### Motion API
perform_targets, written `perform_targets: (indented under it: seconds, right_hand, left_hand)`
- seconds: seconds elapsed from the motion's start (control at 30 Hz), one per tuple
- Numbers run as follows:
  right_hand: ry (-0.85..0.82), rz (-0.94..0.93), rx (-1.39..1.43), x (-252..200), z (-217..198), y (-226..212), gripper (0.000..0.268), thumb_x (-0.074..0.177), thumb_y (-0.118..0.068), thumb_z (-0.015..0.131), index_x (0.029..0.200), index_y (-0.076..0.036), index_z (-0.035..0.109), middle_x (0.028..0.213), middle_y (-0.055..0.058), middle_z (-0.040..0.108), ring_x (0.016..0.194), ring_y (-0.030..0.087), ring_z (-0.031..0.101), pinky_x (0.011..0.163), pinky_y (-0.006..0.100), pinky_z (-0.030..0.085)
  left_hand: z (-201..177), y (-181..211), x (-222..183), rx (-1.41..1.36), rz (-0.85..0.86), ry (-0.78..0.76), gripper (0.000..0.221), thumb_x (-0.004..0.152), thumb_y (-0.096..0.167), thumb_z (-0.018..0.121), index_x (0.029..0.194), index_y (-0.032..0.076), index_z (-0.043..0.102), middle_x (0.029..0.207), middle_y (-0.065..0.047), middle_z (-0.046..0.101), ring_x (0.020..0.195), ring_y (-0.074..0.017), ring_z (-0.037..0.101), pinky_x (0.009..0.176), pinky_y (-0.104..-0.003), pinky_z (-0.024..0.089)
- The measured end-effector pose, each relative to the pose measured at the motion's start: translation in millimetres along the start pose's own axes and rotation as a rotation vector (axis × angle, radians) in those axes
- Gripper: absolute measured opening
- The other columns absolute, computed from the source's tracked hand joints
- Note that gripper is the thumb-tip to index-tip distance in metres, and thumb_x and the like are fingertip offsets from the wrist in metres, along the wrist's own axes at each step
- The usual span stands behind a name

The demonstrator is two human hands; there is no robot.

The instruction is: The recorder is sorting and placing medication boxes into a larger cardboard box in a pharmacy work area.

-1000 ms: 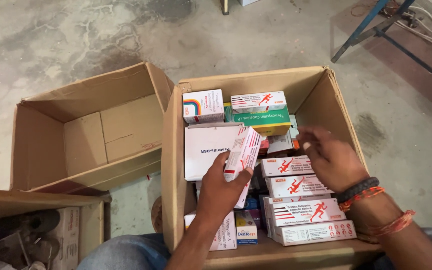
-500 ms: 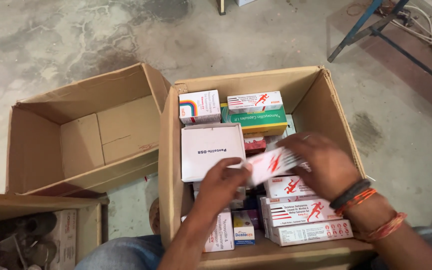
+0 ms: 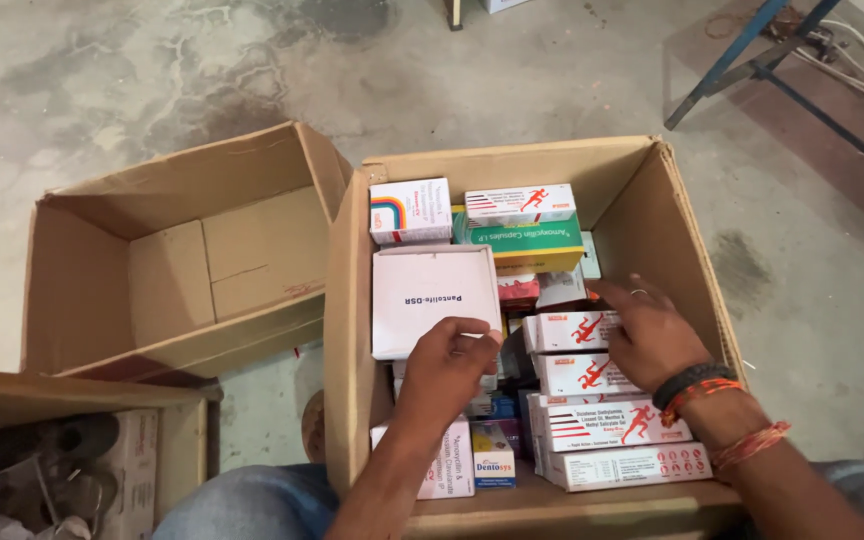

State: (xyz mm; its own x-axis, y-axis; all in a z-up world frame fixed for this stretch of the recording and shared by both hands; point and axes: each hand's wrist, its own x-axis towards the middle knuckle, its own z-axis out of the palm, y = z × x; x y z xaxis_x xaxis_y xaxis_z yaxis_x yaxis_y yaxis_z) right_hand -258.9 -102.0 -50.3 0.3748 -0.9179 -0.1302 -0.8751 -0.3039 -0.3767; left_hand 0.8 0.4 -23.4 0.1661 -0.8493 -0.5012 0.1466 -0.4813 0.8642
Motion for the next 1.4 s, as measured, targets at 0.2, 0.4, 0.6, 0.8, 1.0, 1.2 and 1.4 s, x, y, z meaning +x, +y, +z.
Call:
perform_targets:
  seconds: [0.2,0.4,0.6,0.8,1.0,1.2,1.4]
  right_hand:
    - [0.016,-0.245,-0.119,-12,-1,-49,0.065,0.084,-0.05,0.068,0.138,-0.015,0.06,0.132,0.022,0.064,0.121,0.043,0.052,0.103,0.048,0.038]
    - [-0.243,0.039,-0.178,3,12,-42,0.054,0.093,-0.06,0.051,0.132,-0.026,0.064,0.111,0.009,0.075,0.118,0.028,0.064,0.11,0.041,0.047]
    - [-0.336,0.091,-0.238,34,37,-22,0.068,0.093,-0.072,0.048,0.138,-0.025,0.066,0.123,0.015,0.069,0.087,0.03,0.079,0.093,0.046,0.059]
    - [-0.23,0.013,-0.325,28,28,-31,0.071,0.089,-0.073,0.044,0.142,-0.03,0.061,0.107,0.013,0.077,0.105,0.033,0.072,0.103,0.046,0.054]
    - [0.157,-0.216,0.196,-1,-17,-77,0.064,0.096,-0.058,0.058,0.132,-0.006,0.067,0.127,0.024,0.067,0.109,0.038,0.067,0.085,0.045,0.056]
    - [0.045,-0.315,0.624,-59,-66,-165,0.042,0.109,-0.037,0.055,0.121,-0.001,0.072,0.116,0.015,0.075,0.112,0.024,0.068,0.098,0.035,0.051]
    - [-0.072,-0.675,0.617,-114,-66,-320,0.037,0.104,-0.033,0.058,0.118,-0.002,0.071,0.111,0.01,0.077,0.11,0.019,0.071,0.099,0.034,0.05]
  left_hand:
    - [2,5,-1,0.027,0.008,-0.007,0.035,0.086,0.031,0.075,0.111,0.007,0.07,0.085,-0.002,0.072,0.076,-0.0099,0.069,0.058,-0.026,0.05]
    - [11,-23,18,0.032,0.135,0.048,0.035,0.085,0.028,0.079,0.109,0.005,0.07,0.08,-0.003,0.073,0.071,-0.0116,0.068,0.059,-0.027,0.052]
    - [5,-14,1,0.189,0.202,0.139,0.038,0.087,0.032,0.079,0.111,0.006,0.07,0.088,-0.007,0.074,0.078,-0.0144,0.07,0.068,-0.03,0.056]
    - [-11,7,-16,0.191,0.15,0.16,0.03,0.087,0.022,0.073,0.113,0.006,0.07,0.089,-0.009,0.075,0.079,-0.0171,0.072,0.072,-0.031,0.057]
    - [-43,36,-105,0.203,0.562,0.289,0.025,0.091,0.018,0.071,0.114,0.007,0.07,0.087,-0.007,0.074,0.079,-0.016,0.073,0.073,-0.03,0.058]
    - [-127,39,-276,0.471,0.734,0.561,0.025,0.094,0.017,0.069,0.117,0.006,0.069,0.102,-0.009,0.073,0.086,-0.0185,0.073,0.071,-0.031,0.057]
    - [-235,-35,-407,0.951,0.498,0.81,0.068,0.073,0.028,0.088,0.13,0.005,0.057,0.127,-0.022,0.055,0.118,-0.0371,0.055,0.098,-0.045,0.047]
